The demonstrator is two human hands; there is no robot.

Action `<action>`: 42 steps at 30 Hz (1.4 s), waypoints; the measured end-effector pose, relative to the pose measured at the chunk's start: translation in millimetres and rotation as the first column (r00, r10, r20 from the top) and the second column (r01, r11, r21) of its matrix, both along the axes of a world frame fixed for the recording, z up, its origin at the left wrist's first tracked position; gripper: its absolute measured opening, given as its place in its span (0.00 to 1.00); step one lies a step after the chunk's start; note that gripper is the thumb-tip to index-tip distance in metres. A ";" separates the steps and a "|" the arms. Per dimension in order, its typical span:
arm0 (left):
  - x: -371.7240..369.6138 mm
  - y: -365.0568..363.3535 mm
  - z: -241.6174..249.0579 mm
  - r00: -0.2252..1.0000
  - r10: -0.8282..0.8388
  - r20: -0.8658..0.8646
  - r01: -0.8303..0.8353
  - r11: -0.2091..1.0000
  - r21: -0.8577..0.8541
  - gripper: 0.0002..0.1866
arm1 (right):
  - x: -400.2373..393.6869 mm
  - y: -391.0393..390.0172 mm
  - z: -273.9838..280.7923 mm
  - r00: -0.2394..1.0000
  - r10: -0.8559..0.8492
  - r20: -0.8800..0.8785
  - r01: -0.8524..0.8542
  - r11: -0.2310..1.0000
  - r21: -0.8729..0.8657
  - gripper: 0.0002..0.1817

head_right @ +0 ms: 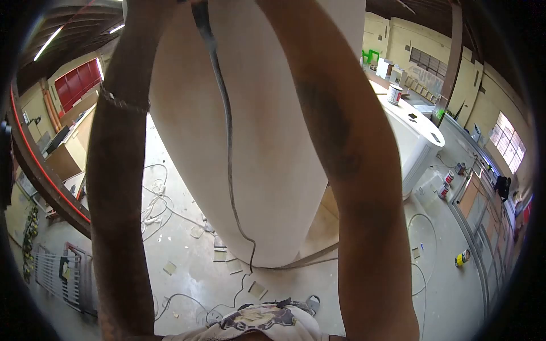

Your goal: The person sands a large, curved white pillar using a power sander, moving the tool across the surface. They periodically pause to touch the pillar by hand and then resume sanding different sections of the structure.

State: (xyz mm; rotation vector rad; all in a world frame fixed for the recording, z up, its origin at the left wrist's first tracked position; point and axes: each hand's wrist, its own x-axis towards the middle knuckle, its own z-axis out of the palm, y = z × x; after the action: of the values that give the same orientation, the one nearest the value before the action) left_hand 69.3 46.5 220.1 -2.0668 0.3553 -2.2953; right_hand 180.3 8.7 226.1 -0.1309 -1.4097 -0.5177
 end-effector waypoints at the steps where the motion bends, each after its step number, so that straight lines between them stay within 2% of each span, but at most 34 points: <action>1: 0.4 -1.1 -12.0 1.000 0.003 0.006 -0.003 1.000 -0.016 0.22 | 1.1 -0.5 -11.0 0.999 0.037 0.015 -0.037 0.999 -0.023 0.18; 3: 1.3 2.8 -44.9 0.991 0.128 0.042 -0.127 0.992 -0.013 0.21 | 3.2 3.1 -43.1 0.992 0.115 0.043 -0.111 0.991 -0.073 0.18; 5: 6.1 -11.4 -86.3 0.981 0.183 0.062 -0.173 0.976 -0.134 0.21 | -0.1 6.5 -82.5 0.984 0.175 0.015 -0.175 0.984 -0.039 0.18; 7: 4.4 -28.7 -130.6 0.993 0.117 0.004 -0.112 0.961 -0.254 0.22 | 2.2 -2.6 -125.4 0.989 0.149 -0.004 -0.149 0.984 -0.094 0.16; 8: -0.4 -28.9 -150.3 0.997 0.057 -0.058 -0.070 0.964 -0.256 0.23 | 8.4 -11.9 -146.6 0.996 0.091 -0.008 -0.091 0.982 -0.163 0.15; 10: 0.3 -18.8 -186.8 0.995 0.068 -0.078 -0.073 0.996 -0.060 0.23 | 17.2 -12.8 -182.9 0.990 0.125 0.061 -0.117 0.986 -0.119 0.16; 13: 2.4 -16.0 -231.6 0.993 0.026 -0.118 -0.029 0.999 -0.021 0.24 | 18.9 -4.5 -222.8 0.976 0.170 0.133 -0.164 0.985 -0.050 0.17; 17: 5.6 -13.9 -220.5 0.997 0.042 -0.059 -0.046 0.997 -0.066 0.24 | 20.9 -11.7 -206.1 0.992 0.058 0.110 -0.051 0.996 -0.067 0.18; 19: 11.2 -19.3 -178.2 0.999 0.050 -0.018 -0.053 0.986 -0.158 0.23 | 20.9 -15.1 -167.5 0.997 0.064 0.048 -0.055 0.985 -0.161 0.17; 21: 11.4 -37.1 -124.4 0.991 0.126 -0.047 -0.135 0.924 -0.358 0.22 | 19.0 -26.1 -120.9 1.000 -0.010 -0.013 0.005 0.936 -0.351 0.18; 23: 18.0 -17.8 -70.7 0.991 0.137 -0.003 -0.135 0.979 -0.155 0.20 | 14.3 -16.3 -67.3 0.998 0.064 0.009 -0.063 0.993 -0.101 0.16; 25: 12.8 -8.3 -29.5 0.985 0.171 -0.008 -0.170 0.984 0.044 0.19 | 16.0 -3.6 -29.3 0.987 0.156 0.047 -0.153 0.986 -0.067 0.16; 26: 13.1 -6.3 -25.3 0.991 0.136 -0.009 -0.135 0.989 0.055 0.19 | 16.6 -0.4 -21.8 0.977 0.200 0.068 -0.197 0.979 -0.050 0.16; 28: 15.1 -5.4 -23.9 0.998 0.064 -0.016 -0.063 0.995 0.073 0.19 | 15.2 -4.6 -29.9 0.987 0.153 0.042 -0.150 0.986 -0.073 0.16; 31: 14.8 -10.6 -69.3 0.998 0.063 -0.005 -0.064 0.994 -0.085 0.19 | 9.6 -22.2 -71.4 0.996 0.091 0.002 -0.090 0.993 -0.082 0.16; 33: 9.5 -39.1 -118.8 0.993 0.102 -0.059 -0.117 0.911 -0.396 0.22 | 13.0 -19.8 -116.5 0.998 0.065 -0.004 -0.065 0.991 -0.118 0.16; 34: 9.3 -29.7 -141.6 0.994 0.099 -0.036 -0.105 0.961 -0.255 0.22 | 18.6 -12.2 -139.1 0.998 0.056 0.007 -0.054 0.986 -0.156 0.16; 35: 9.9 -18.2 -163.7 0.996 0.093 -0.015 -0.094 0.990 -0.108 0.23 | 19.5 -9.2 -160.7 0.997 0.080 0.015 -0.077 0.990 -0.114 0.16; 37: 10.7 -16.2 -190.0 0.999 0.038 -0.034 -0.039 0.999 -0.009 0.22 | 18.2 -8.5 -189.8 0.991 0.128 0.039 -0.127 0.992 -0.028 0.16; 39: 10.7 -15.8 -190.3 0.999 0.035 -0.038 -0.033 0.999 0.036 0.22 | 20.3 -10.7 -190.0 0.990 0.128 0.058 -0.126 0.991 -0.040 0.16; 41: 12.7 -15.4 -179.0 0.997 0.071 -0.028 -0.071 0.997 0.008 0.21 | 22.0 -11.4 -180.3 0.991 0.125 0.039 -0.122 0.989 -0.078 0.16; 42: 13.6 -21.9 -165.4 0.996 0.075 -0.039 -0.078 0.991 -0.106 0.21 | 22.3 -11.4 -162.2 0.992 0.122 0.012 -0.120 0.987 -0.108 0.16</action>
State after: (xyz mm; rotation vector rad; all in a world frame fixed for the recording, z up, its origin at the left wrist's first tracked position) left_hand 82.9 24.6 54.7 -2.1311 0.1531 -2.2850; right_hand 202.6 -2.7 63.9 -0.1257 -1.4542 -0.3442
